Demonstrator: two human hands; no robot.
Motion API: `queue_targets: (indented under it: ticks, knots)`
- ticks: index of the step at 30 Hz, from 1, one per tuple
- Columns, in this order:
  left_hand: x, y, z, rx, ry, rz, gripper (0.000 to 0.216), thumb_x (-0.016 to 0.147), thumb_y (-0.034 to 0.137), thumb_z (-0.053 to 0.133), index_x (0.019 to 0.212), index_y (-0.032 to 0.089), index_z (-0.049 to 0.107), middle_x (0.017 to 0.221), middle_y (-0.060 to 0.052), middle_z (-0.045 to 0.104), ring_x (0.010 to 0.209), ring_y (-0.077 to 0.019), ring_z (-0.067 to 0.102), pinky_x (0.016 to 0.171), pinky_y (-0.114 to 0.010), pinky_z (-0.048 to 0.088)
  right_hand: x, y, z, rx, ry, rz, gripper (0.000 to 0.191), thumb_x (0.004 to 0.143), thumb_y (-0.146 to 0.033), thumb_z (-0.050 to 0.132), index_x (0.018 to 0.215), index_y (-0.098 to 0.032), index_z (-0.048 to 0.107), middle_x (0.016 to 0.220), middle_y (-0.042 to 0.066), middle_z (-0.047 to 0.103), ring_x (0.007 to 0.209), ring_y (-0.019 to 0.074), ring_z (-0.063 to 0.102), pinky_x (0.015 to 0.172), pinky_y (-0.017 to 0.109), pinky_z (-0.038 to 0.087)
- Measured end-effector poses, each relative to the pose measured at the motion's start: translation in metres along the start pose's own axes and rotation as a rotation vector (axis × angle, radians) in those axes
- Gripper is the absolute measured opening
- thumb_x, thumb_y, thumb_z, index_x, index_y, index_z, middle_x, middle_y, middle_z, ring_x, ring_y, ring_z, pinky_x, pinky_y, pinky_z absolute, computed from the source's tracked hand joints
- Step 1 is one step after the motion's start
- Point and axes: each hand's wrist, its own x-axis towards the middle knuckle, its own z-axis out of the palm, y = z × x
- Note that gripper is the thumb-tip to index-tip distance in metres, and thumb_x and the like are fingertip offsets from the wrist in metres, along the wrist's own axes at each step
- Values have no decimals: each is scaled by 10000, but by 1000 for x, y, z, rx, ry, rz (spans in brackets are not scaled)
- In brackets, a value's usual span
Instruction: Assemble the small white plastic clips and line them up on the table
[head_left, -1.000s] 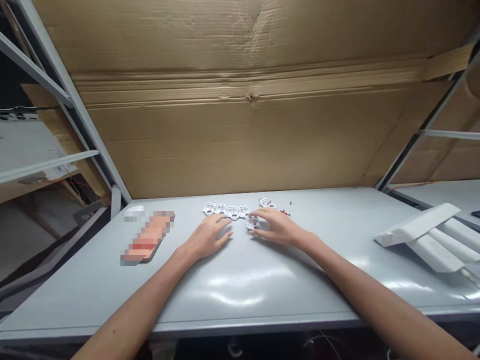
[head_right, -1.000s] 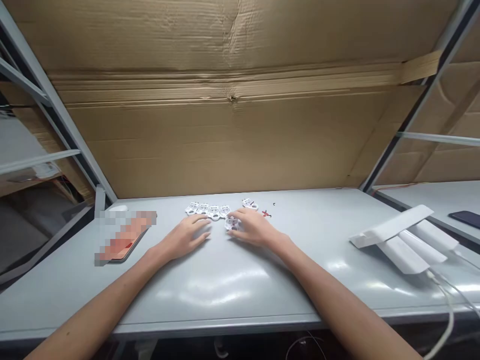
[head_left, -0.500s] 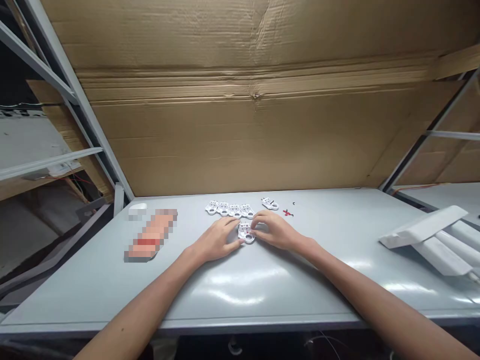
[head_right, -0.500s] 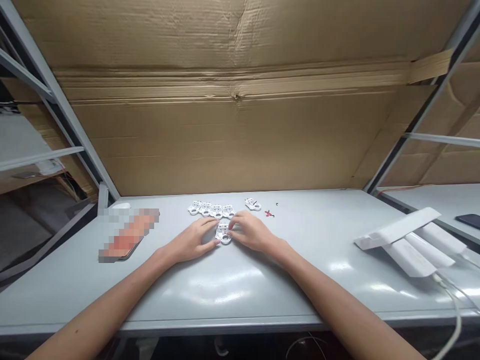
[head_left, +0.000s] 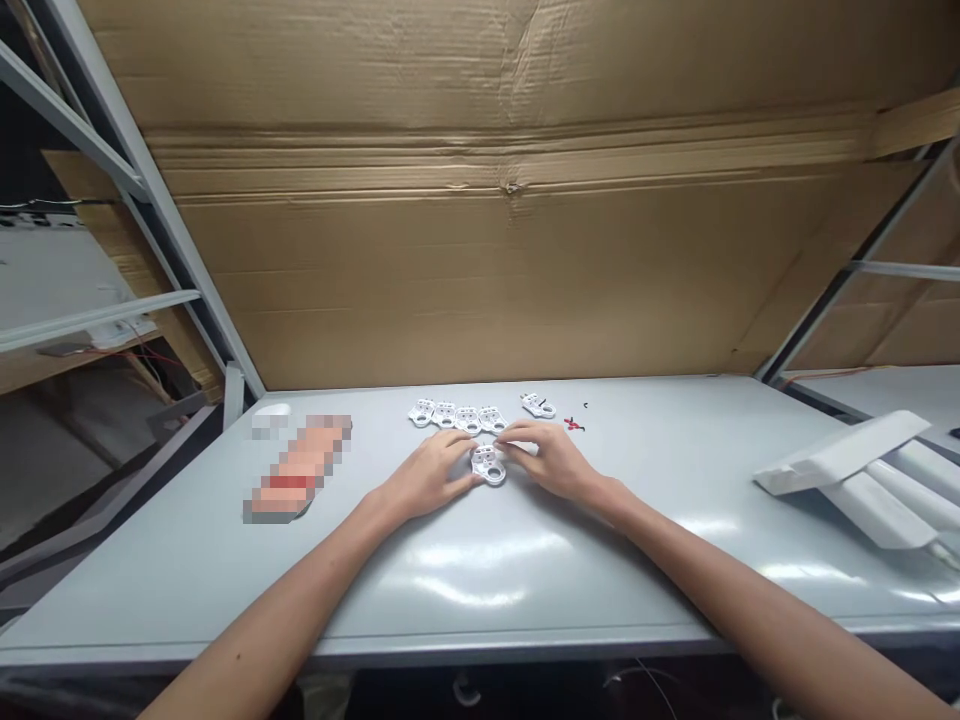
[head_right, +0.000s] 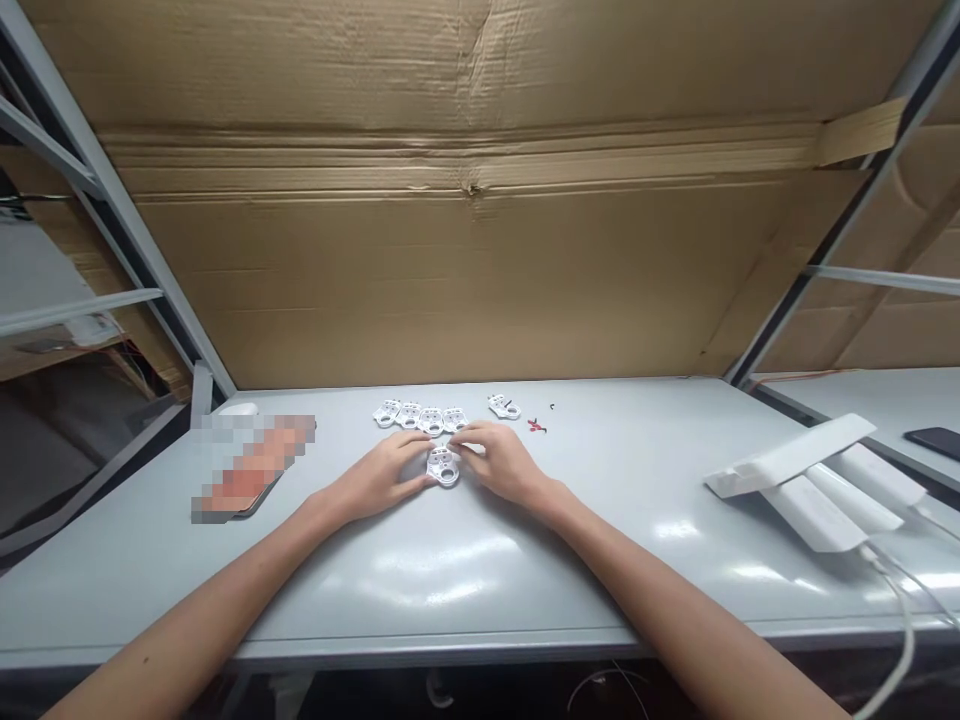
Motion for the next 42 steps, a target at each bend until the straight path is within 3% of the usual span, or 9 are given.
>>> queue_targets:
  ticks: [7, 12, 19, 23, 28, 32, 35, 38, 42]
  knots:
    - [-1, -4, -1, 36, -7, 7, 346, 936, 386, 598, 1231, 204, 604, 1254, -105, 608, 1174, -276, 546, 997, -420, 463, 8, -6, -12, 637, 147, 457, 244, 869, -421, 651, 893, -187, 714, 999, 87, 738, 997, 244, 690, 951, 417, 546]
    - [-2, -7, -4, 54, -10, 17, 337, 939, 384, 595, 1222, 203, 607, 1230, -105, 614, 1142, -274, 558, 982, -419, 466, 9, 0, -21, 1077, 211, 834, 88, 872, -218, 638, 929, -166, 678, 1141, 128, 705, 1107, 209, 667, 1041, 298, 512]
    - [-2, -4, -7, 60, -5, 17, 291, 944, 372, 575, 1182, 212, 626, 1209, -103, 626, 1114, -270, 575, 959, -408, 475, 10, -3, -30, 1219, 191, 869, 234, 810, -102, 626, 1032, -176, 628, 1175, 118, 697, 1220, 204, 601, 1084, 283, 472]
    - [-2, -3, -8, 63, -11, 17, 288, 945, 368, 577, 1183, 212, 618, 1207, -95, 627, 1120, -266, 574, 962, -400, 471, 8, -4, -31, 1152, 157, 830, 306, 767, -57, 627, 1040, -195, 624, 1199, 102, 690, 1237, 208, 588, 1113, 312, 441]
    - [-2, -6, -8, 62, -13, 23, 292, 947, 377, 570, 1191, 222, 612, 1220, -91, 628, 1122, -261, 575, 967, -398, 468, 7, 1, -45, 912, 109, 653, 290, 823, -185, 662, 1109, -187, 613, 1248, 124, 671, 1200, 222, 614, 1104, 370, 454]
    - [-3, -9, -8, 62, -10, 14, 303, 933, 382, 592, 1186, 217, 613, 1215, -95, 633, 1130, -269, 577, 966, -404, 471, 5, 21, -62, 408, 160, 548, 339, 858, -238, 612, 1193, -194, 588, 1172, 122, 703, 1059, 252, 674, 954, 443, 535]
    - [-3, -11, -9, 75, -13, 3, 308, 931, 396, 593, 1185, 222, 615, 1220, -94, 632, 1132, -275, 577, 957, -412, 478, 1, 41, -69, -18, 124, 459, 255, 860, -239, 558, 1096, -232, 655, 1047, 80, 733, 942, 264, 688, 842, 433, 539]
    - [-3, -12, -10, 90, -15, -1, 314, 935, 402, 587, 1187, 217, 615, 1230, -102, 626, 1145, -280, 571, 966, -418, 473, -4, 55, -71, -226, 31, 399, 193, 860, -249, 526, 955, -249, 695, 947, 51, 740, 888, 263, 683, 798, 396, 518]
    - [-3, -12, -11, 94, -19, 1, 307, 938, 393, 586, 1183, 208, 610, 1210, -103, 630, 1134, -275, 573, 967, -416, 472, -6, 63, -73, -332, 0, 423, 223, 860, -274, 536, 1015, -232, 691, 1039, 76, 734, 998, 282, 668, 819, 379, 507]
